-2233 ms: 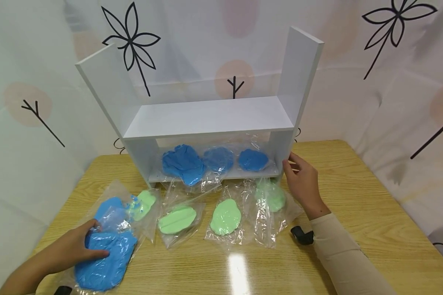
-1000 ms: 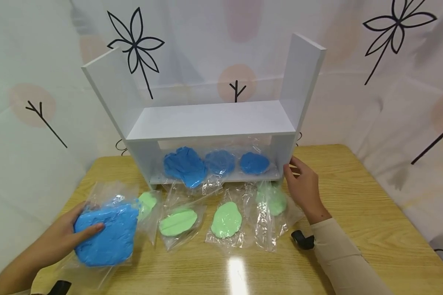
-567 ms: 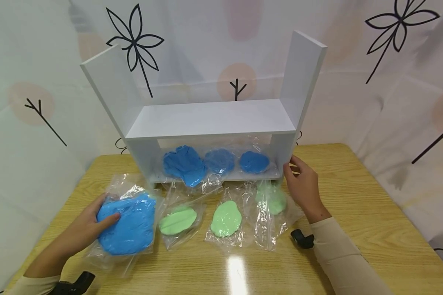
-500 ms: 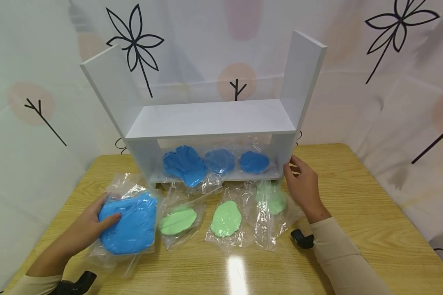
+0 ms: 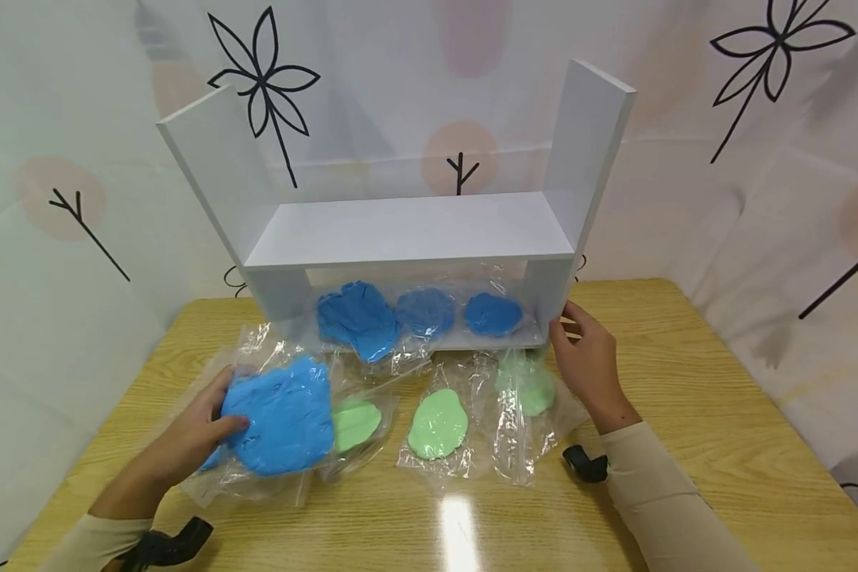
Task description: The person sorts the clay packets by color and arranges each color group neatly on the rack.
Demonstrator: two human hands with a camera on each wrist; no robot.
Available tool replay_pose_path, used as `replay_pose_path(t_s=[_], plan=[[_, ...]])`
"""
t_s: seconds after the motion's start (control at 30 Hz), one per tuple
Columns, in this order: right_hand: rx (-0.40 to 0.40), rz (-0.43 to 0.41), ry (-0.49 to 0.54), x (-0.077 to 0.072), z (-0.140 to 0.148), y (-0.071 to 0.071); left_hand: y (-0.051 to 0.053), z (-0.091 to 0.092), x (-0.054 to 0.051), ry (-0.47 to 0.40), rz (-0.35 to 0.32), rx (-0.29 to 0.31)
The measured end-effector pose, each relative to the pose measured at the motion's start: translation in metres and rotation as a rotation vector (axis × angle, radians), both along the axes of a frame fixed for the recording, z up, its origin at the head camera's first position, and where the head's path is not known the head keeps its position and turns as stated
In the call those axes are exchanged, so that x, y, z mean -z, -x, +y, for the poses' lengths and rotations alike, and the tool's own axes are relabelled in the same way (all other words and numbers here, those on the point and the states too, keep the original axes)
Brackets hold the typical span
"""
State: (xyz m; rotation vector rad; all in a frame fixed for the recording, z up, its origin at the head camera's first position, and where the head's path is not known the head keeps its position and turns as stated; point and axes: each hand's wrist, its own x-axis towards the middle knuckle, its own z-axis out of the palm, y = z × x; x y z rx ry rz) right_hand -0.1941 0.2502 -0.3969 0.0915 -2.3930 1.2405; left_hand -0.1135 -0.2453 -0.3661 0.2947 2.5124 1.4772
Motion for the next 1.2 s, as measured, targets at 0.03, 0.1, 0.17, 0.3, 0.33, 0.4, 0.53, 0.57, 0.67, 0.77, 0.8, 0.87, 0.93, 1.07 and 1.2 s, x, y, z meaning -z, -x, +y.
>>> replay_pose_path(t_s=[0.03,0.1,0.17,0.3,0.33,0.4,0.53,0.57,0.67,0.77,0.8,0.87,0.93,1.07,1.2], plan=[[0.001,0.001,-0.001,0.000,0.000,0.000,0.001,0.002,0.001,-0.027,-0.004,0.015],[0.007,0.001,-0.008,0.001,0.001,0.000,0.002,0.006,0.004,-0.076,-0.003,0.042],[0.009,0.000,-0.007,0.002,0.002,0.000,0.004,0.011,0.007,-0.124,0.006,0.065],[0.007,0.001,-0.001,0.003,0.002,0.000,0.009,0.021,0.012,-0.198,0.036,0.085],[0.006,0.002,0.001,0.003,0.002,0.000,0.010,0.023,0.014,-0.220,0.041,0.089],[0.005,0.004,0.000,0.003,0.001,0.000,0.012,0.026,0.015,-0.244,0.044,0.087],[0.002,0.007,-0.001,0.002,0.000,0.000,0.015,0.030,0.016,-0.267,0.039,0.073],[0.002,0.007,-0.001,0.002,0.000,0.001,0.016,0.031,0.016,-0.271,0.038,0.072],[-0.001,0.008,0.002,0.001,0.000,0.000,0.020,0.035,0.017,-0.268,0.036,0.053],[-0.004,0.006,0.004,0.000,0.000,0.001,0.024,0.041,0.017,-0.259,0.019,0.033],[-0.005,0.005,0.004,0.000,0.000,0.000,0.026,0.043,0.016,-0.255,0.009,0.022],[-0.004,0.003,0.002,0.000,0.000,0.000,0.029,0.049,0.015,-0.266,-0.021,0.004],[-0.003,0.000,0.000,0.000,0.000,0.001,0.032,0.054,0.013,-0.285,-0.055,-0.024],[-0.002,-0.002,0.002,0.000,0.000,0.001,0.039,0.066,0.009,-0.404,-0.097,-0.058],[-0.005,-0.005,0.004,0.001,0.000,0.001,0.046,0.078,0.007,-0.563,-0.096,-0.063]])
